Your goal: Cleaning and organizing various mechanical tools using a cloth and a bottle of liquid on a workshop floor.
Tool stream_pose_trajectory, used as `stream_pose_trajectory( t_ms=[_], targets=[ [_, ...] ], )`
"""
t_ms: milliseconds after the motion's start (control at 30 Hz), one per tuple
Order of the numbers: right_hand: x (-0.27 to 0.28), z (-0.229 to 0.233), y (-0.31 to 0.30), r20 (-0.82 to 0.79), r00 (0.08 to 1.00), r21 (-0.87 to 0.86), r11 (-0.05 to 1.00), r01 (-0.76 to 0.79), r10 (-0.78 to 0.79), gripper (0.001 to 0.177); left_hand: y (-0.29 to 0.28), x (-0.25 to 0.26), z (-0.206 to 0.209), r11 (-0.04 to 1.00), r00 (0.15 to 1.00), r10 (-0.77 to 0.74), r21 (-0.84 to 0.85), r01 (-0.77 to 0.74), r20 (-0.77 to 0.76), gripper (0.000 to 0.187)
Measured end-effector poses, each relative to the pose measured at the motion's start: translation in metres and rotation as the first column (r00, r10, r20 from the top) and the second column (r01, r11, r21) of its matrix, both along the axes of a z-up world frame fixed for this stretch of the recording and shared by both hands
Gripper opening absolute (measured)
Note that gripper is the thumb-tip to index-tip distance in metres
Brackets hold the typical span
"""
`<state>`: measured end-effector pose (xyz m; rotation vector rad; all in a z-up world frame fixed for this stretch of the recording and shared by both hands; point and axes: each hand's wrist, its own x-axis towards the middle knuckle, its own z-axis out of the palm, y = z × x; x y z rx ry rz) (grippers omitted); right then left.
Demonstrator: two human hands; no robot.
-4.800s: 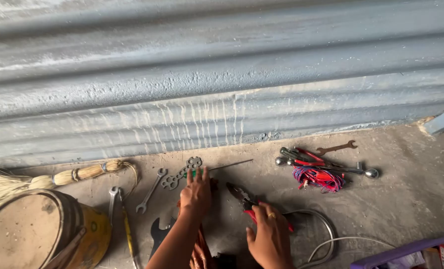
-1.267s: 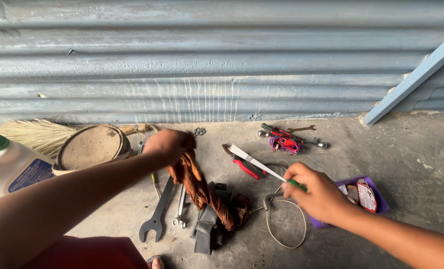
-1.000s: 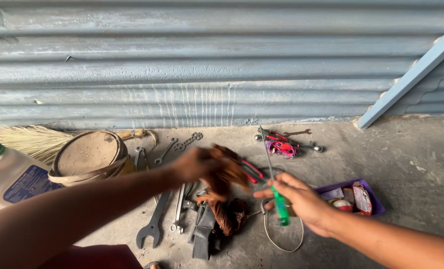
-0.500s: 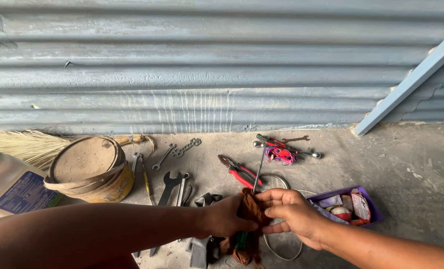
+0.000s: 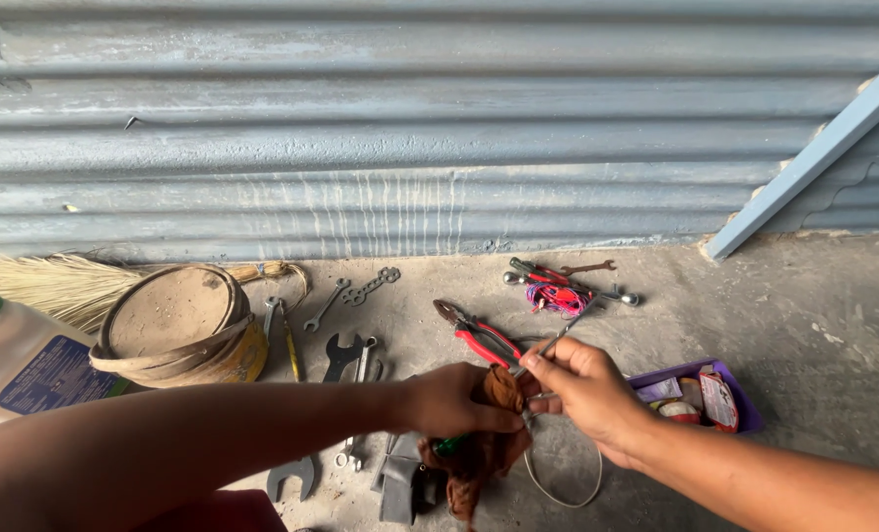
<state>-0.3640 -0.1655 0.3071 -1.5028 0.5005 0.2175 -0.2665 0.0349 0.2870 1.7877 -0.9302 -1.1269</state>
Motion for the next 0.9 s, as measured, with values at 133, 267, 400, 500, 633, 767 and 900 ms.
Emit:
stream_pose_trajectory(
  t_ms=[133, 267, 400, 500, 633, 767, 900],
  targets=[
    [-0.002, -0.001, 0.0, 0.07, 0.997, -0.077, 0.997, -0.005, 0.01, 0.017, 0.004, 0.009, -0.006, 0.996, 0.993, -0.085, -0.034, 0.083, -0.076, 0.055],
    [0.001, -0.013, -0.018, 0.066, 0.998, -0.12, 0.993, 0.022, -0.014, 0.018, 0.015, 0.016, -0.029, 0.956, 0.947, -0.227, 0.239, 0.172, 0.226, 0.053],
    [0.018, -0.01, -0.062, 0.22, 0.97, -0.183, 0.973, 0.144, -0.102, 0.02, 0.046, 0.03, -0.057, 0.859, 0.851, -0.396, 0.466, 0.211, 0.345, 0.047],
    [0.022, 0.013, -0.066, 0.183, 0.958, -0.241, 0.935, 0.261, -0.22, 0.024, 0.053, 0.042, -0.074, 0.857, 0.874, -0.337, 0.498, 0.132, 0.35, 0.049],
    [0.039, -0.005, -0.056, 0.071, 0.98, -0.36, 0.912, 0.198, -0.185, 0.029, 0.04, 0.052, -0.056, 0.823, 0.891, -0.309, 0.563, 0.074, 0.334, 0.049],
    [0.073, -0.027, -0.038, 0.154, 0.957, -0.486, 0.862, -0.144, 0.246, 0.028, 0.026, 0.053, -0.038, 0.871, 0.906, -0.197, 0.49, -0.014, 0.375, 0.051],
    [0.131, -0.028, -0.022, 0.112, 0.894, -0.641, 0.719, -0.269, 0.434, 0.031, 0.013, 0.054, -0.043, 0.912, 0.927, -0.142, 0.41, -0.014, 0.348, 0.04]
  ],
)
